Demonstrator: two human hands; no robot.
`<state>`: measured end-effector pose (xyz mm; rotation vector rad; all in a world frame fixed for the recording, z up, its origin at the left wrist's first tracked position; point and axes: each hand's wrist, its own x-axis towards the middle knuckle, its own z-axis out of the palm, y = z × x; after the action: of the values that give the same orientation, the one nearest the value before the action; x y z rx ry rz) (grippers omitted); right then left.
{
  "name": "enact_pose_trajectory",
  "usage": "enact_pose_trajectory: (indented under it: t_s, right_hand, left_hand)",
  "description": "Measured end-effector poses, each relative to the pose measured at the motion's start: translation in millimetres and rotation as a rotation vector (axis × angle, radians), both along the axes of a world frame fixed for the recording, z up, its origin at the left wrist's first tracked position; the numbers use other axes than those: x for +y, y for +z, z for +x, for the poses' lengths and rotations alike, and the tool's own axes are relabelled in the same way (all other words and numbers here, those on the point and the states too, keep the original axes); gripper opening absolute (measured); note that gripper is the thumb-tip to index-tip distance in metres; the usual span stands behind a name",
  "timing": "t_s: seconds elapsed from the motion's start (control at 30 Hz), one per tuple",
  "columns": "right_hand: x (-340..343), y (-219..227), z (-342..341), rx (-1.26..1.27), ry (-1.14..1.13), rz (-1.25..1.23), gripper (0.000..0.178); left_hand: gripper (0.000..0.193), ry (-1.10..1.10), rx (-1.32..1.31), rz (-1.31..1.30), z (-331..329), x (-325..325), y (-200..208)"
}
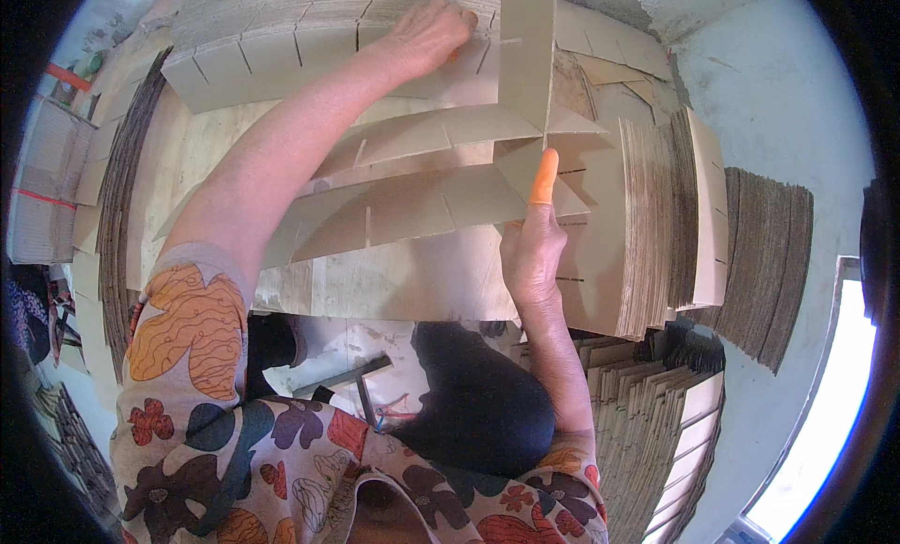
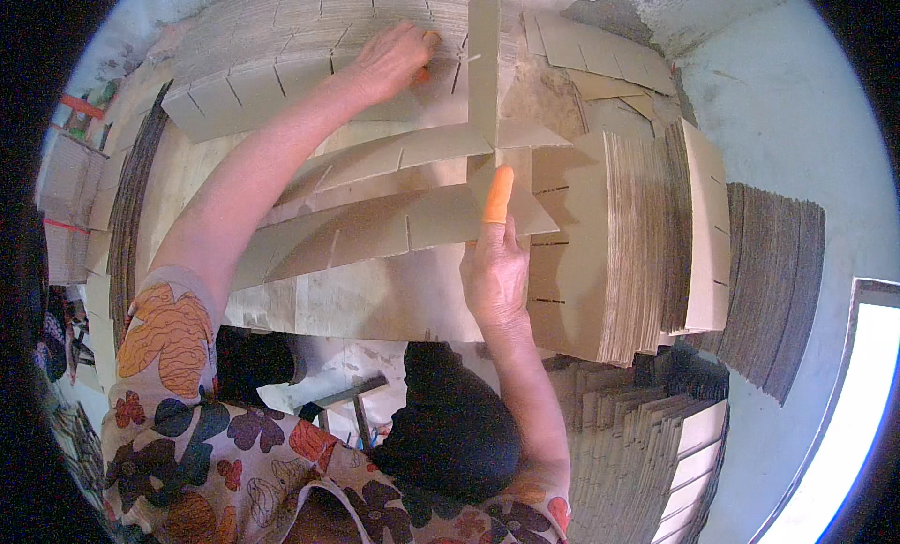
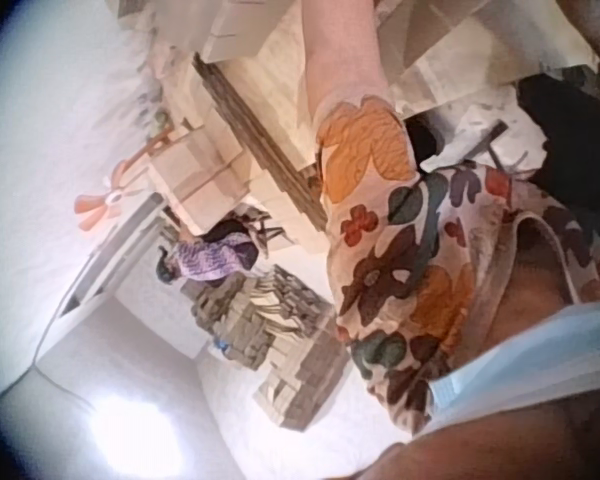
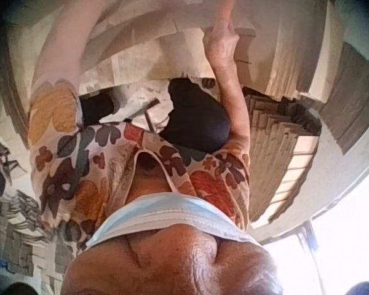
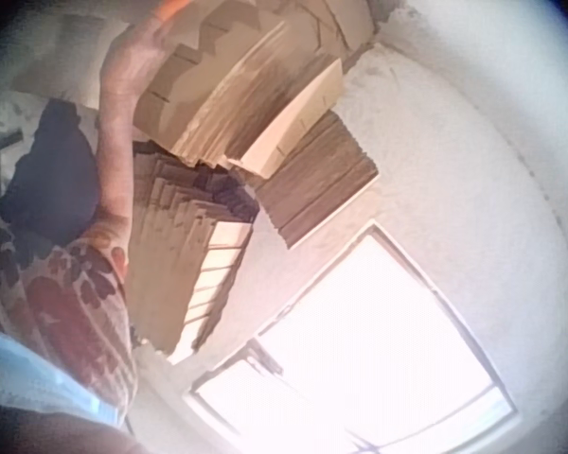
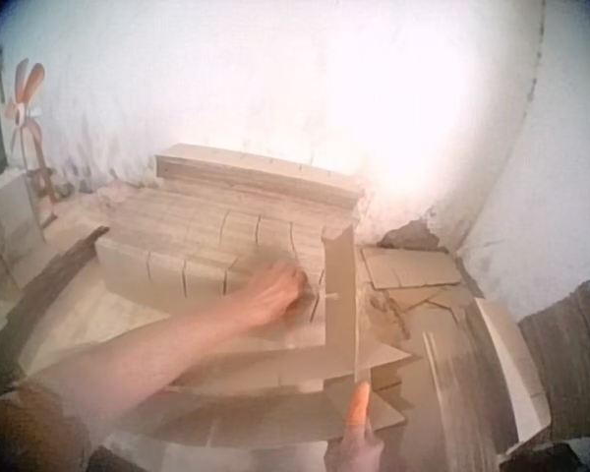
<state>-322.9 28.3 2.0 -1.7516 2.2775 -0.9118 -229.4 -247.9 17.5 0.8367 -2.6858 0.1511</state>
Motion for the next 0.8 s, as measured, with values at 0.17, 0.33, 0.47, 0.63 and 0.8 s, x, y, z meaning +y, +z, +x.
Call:
enact_pose_trajectory:
  t_s: [0.17,0.33,0.47,0.63,0.8]
  right_hand:
    - [4.3,4.0,0.4,-0.004,-0.01,0.044,0.086]
    - [10.8,5.4,0.9,0.009,-0.005,0.027,0.088]
    - [15.5,9.6,0.0,0.1,0.04,-0.081,0.087]
    - [18.8,14.8,0.4,0.103,0.056,-0.099,0.086]
    - [29.4,23.5,2.6,0.073,0.057,-0.067,0.088]
  left_hand:
    - [0.013,-0.069,0.054,0.019,4.9,5.9,6.2]
    - [0.007,-0.032,0.032,0.031,9.2,14.8,14.0]
    - [0.006,-0.067,0.065,-0.056,10.7,11.6,8.6]
    - [0.007,-0.102,0.127,-0.081,9.2,18.8,7.4]
    - [0.006,-0.14,0.182,-0.075,9.1,26.9,9.1]
